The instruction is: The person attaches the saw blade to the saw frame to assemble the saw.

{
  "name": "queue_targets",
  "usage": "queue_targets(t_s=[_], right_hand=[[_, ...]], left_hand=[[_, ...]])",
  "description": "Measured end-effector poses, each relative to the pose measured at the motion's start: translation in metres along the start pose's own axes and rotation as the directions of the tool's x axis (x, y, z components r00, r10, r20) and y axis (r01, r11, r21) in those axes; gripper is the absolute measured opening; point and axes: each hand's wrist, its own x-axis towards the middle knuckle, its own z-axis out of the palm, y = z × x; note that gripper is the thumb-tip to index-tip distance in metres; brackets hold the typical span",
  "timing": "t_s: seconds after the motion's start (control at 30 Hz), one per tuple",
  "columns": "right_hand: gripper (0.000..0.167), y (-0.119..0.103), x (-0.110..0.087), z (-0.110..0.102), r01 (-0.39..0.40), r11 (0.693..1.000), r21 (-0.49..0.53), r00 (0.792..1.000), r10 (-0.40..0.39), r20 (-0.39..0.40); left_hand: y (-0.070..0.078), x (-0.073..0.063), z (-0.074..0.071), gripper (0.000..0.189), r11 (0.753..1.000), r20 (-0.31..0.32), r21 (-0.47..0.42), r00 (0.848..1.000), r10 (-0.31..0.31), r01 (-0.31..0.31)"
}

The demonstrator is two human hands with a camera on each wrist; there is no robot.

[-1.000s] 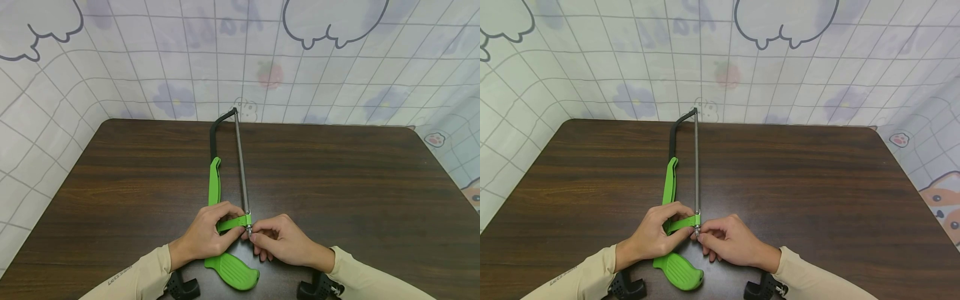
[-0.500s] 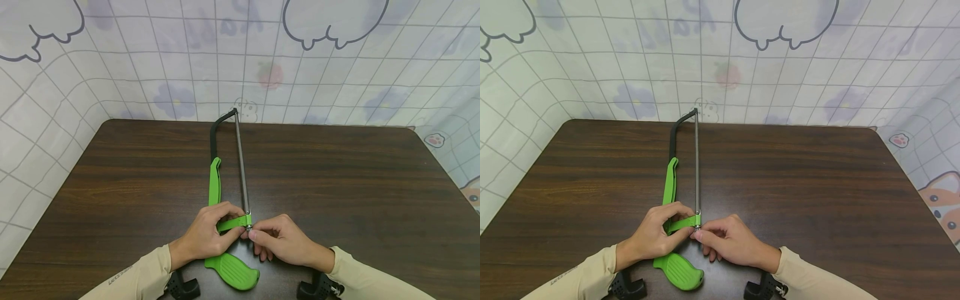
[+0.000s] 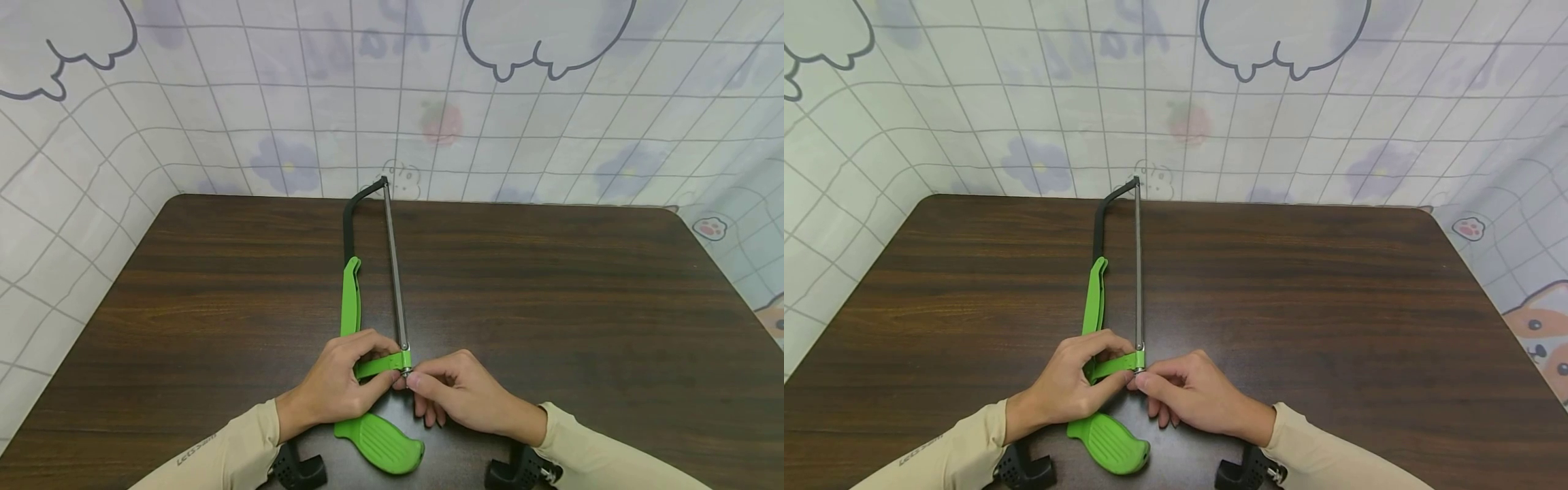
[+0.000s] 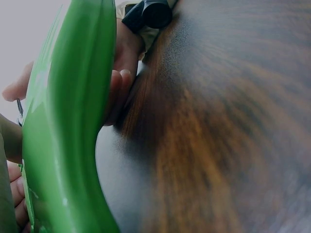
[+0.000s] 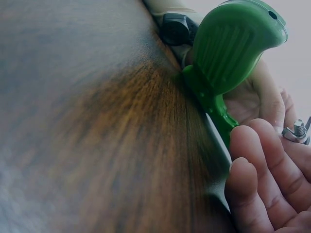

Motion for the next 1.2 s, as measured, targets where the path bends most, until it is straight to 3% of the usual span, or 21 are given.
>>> queue_targets(t_s=[0.5, 0.77, 0.97, 1.2], right_hand=[[0.039, 0.0005, -0.0007, -0.0001, 0.014, 0.999, 0.029, 1.000, -0.014, 0.009], [0.034, 0.0005, -0.0015, -0.0013, 0.012, 0.999, 0.036, 1.000, -0.013, 0.008], [0.033, 0.0003, -0.0014, -0.0009, 0.016, 0.999, 0.034, 1.000, -0.016, 0.006], [0.030, 0.0009, -0.0023, -0.0006, -0.011, 1.000, 0.015, 1.000, 0.011, -0.001]], left_hand=[[0.0009, -0.0002, 0.0004, 0.021, 1.000, -0.006, 0.011, 1.000, 0.002, -0.002], [-0.0010, -0.0015, 0.0009, 0.020, 1.000, 0.000, 0.006, 1.000, -0.008, 0.008], [-0.0024, -0.0013, 0.0016, 0.019, 1.000, -0.006, 0.004, 1.000, 0.022, -0.022], [-0.0003, -0.0006, 0.0003, 0.021, 1.000, -0.004, 0.009, 1.000, -0.002, 0.002]])
